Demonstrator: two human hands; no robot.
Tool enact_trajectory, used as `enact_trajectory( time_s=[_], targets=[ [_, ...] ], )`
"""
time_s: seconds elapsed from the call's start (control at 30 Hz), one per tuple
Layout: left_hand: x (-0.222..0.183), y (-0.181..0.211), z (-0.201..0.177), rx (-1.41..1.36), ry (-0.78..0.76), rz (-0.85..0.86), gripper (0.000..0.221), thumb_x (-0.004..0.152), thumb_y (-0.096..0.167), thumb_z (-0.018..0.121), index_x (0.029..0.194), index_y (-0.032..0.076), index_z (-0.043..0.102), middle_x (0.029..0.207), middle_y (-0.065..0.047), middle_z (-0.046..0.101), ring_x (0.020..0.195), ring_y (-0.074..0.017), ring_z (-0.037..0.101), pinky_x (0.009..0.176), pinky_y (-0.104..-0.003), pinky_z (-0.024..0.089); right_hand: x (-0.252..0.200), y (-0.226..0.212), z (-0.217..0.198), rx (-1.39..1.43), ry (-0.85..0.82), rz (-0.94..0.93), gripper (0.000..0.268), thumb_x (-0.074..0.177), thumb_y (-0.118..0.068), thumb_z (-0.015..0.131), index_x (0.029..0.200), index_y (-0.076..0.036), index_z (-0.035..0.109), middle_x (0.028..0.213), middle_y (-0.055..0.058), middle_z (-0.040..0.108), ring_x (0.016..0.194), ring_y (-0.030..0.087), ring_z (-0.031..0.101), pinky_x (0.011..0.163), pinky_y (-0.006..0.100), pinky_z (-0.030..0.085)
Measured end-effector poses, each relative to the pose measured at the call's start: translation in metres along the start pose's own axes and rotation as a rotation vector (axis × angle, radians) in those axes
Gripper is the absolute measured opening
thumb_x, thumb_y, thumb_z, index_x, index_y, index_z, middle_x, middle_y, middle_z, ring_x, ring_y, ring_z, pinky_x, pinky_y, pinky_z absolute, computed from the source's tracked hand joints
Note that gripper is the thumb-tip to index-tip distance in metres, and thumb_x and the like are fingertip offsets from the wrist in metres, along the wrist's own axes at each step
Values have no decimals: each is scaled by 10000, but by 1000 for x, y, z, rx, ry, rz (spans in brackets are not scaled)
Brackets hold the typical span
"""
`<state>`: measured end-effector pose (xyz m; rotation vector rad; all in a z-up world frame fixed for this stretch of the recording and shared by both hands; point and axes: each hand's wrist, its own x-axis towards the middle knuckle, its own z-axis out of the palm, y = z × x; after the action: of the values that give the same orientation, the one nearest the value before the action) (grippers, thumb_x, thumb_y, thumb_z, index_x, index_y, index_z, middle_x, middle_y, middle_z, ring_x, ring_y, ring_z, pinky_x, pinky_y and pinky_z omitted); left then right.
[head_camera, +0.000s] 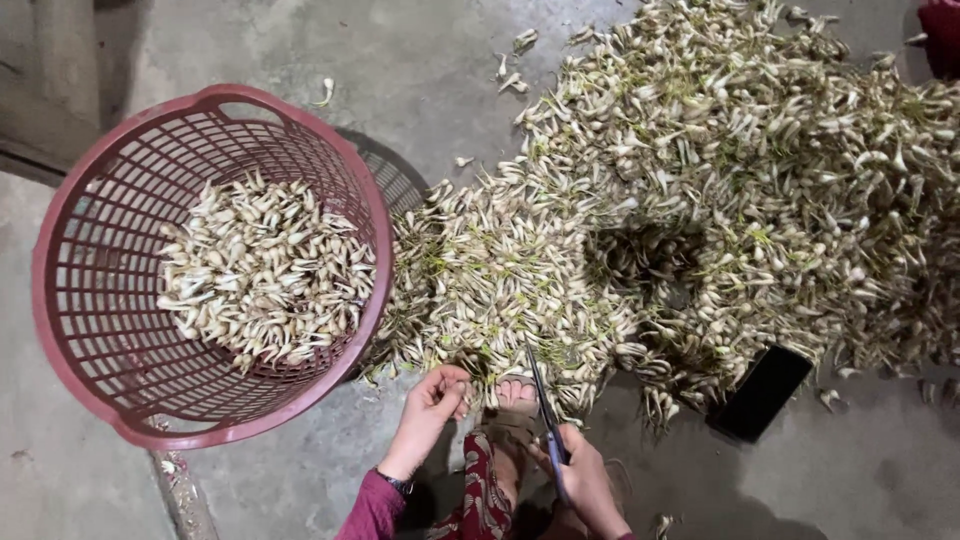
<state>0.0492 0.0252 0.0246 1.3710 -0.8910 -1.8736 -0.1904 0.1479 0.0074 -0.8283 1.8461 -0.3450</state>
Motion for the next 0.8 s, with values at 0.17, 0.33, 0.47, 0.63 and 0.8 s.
enact_trajectory(
  time_s=[0.17, 0.33, 0.47, 0.63, 0.8],
  targets=[
    [-11, 5, 37, 17, -155, -84, 138, 975, 12, 586, 1060, -9, 693, 781, -69, 680, 661, -124, 640, 620, -240, 536, -4, -19, 2, 319, -35, -163, 538, 786, -329, 834, 1185, -40, 618, 1017, 53, 749, 682, 126, 643, 615, 270, 533],
    [-8, -14, 57, 280, -240, 67, 187, 906, 1, 627, 1056, 42, 731, 828, -22, 734, 678, -99, 650, 635, -225, 536, -9, -22, -2, 483, 1, -227, 256, 847, -158, 812, 1012, -68, 637, 760, -4, 611, 595, 99, 524, 563, 252, 414],
    [-16, 13, 71, 842, -252, 412, 277, 775, 106, 694, 1052, 90, 711, 872, -21, 720, 680, -169, 650, 601, -289, 515, -8, -15, -6, 444, 107, -296, 246, 825, -139, 822, 988, -65, 653, 794, -10, 678, 656, 92, 595, 615, 240, 466],
    [-9, -6, 74, 1043, -303, 357, 279, 756, 48, 694, 1026, 104, 649, 905, -13, 672, 635, -132, 584, 568, -259, 518, -14, -16, -12, 398, 102, -276, 329, 749, 44, 668, 1061, -61, 668, 727, -12, 661, 617, 112, 535, 589, 245, 415],
    [-6, -21, 69, 1027, -317, 260, 138, 792, 35, 678, 875, 116, 603, 758, 5, 659, 541, -94, 545, 480, -221, 504, -13, -16, -15, 363, 143, -241, 245, 792, -45, 727, 1033, -63, 688, 664, -30, 611, 567, 102, 473, 542, 267, 333]
  ],
)
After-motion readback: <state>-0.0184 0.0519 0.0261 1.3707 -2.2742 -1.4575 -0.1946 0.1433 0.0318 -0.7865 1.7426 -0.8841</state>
